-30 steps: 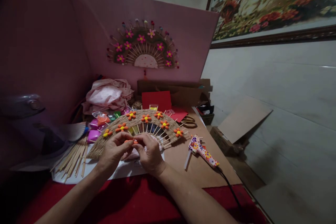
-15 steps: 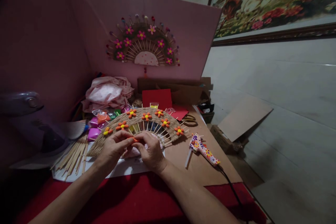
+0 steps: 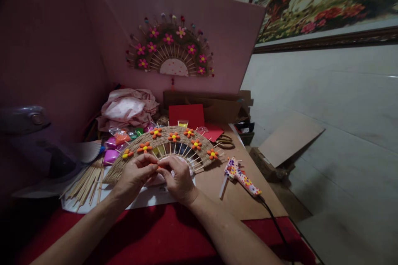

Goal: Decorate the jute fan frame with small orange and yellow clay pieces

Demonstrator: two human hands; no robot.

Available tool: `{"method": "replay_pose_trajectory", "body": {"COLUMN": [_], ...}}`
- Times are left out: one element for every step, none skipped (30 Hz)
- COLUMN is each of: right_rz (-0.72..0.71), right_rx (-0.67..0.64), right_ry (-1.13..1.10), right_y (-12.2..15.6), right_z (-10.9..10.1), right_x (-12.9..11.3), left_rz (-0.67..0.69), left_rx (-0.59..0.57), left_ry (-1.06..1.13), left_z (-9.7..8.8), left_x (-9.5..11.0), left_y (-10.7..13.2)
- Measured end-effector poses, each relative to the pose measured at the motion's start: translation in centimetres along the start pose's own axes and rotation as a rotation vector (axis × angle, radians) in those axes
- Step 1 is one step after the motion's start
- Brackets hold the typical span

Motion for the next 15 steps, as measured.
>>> {"method": "replay_pose_trajectory", "body": {"right_rz": [-0.003, -0.004, -0.003, -0.002, 0.002, 0.008, 0.012, 0.016, 0.017, 0.015, 0.011, 0.006, 0.001, -0.004, -0.008], "right_rx": [0.005, 0.011, 0.017, 0.023, 0.028, 0.029, 0.027, 0.022, 0.015, 0.007, 0.001, -0.002, 0.0, 0.003, 0.008], "right_ry": [0.002, 0.003, 0.005, 0.005, 0.006, 0.01, 0.016, 0.024, 0.03, 0.035, 0.038, 0.037, 0.034, 0.03, 0.027], "right_y": [-0.01, 0.0, 0.01, 0.02, 0.04, 0.05, 0.06, 0.06, 0.06, 0.04, 0.02, -0.01, -0.04, -0.06, -0.09], "right_z": [0.01, 0.02, 0.02, 0.01, -0.01, -0.03, -0.05, -0.07, -0.08, -0.08, -0.09, -0.11, -0.13, -0.16, -0.18], "right_x": [-0.02, -0.01, 0.03, 0.09, 0.16, 0.24, 0.3, 0.33, 0.33, 0.3, 0.25, 0.19, 0.13, 0.08, 0.05], "left_rz": [-0.002, -0.011, -0.025, -0.034, -0.035, -0.028, -0.017, -0.004, 0.005, 0.008, 0.006, 0.004, 0.001, -0.002, -0.006], "left_rx": [0.009, 0.017, 0.018, 0.011, 0.002, -0.011, -0.023, -0.032, -0.034, -0.032, -0.027, -0.021, -0.016, -0.016, -0.021], "left_ry": [-0.002, -0.004, -0.009, -0.015, -0.024, -0.036, -0.049, -0.06, -0.07, -0.076, -0.08, -0.084, -0.087, -0.093, -0.1], "left_z": [0.01, 0.01, -0.01, -0.04, -0.1, -0.18, -0.27, -0.38, -0.49, -0.59, -0.66, -0.7, -0.71, -0.68, -0.63], "left_x": [-0.04, -0.09, -0.16, -0.22, -0.26, -0.28, -0.28, -0.28, -0.27, -0.28, -0.29, -0.3, -0.31, -0.32, -0.33], "left_y": [-0.01, -0.02, -0.03, -0.05, -0.08, -0.11, -0.15, -0.18, -0.2, -0.22, -0.24, -0.24, -0.25, -0.26, -0.26]}}
Point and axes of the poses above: each hand's wrist, its own y-axis away from the middle knuckle, its own z-axis out of the palm, x = y × z, the point moved 3 cm from there along -y, towards the middle knuckle, and after that the axes turned 4 degrees about z, right-handed, at the moved point
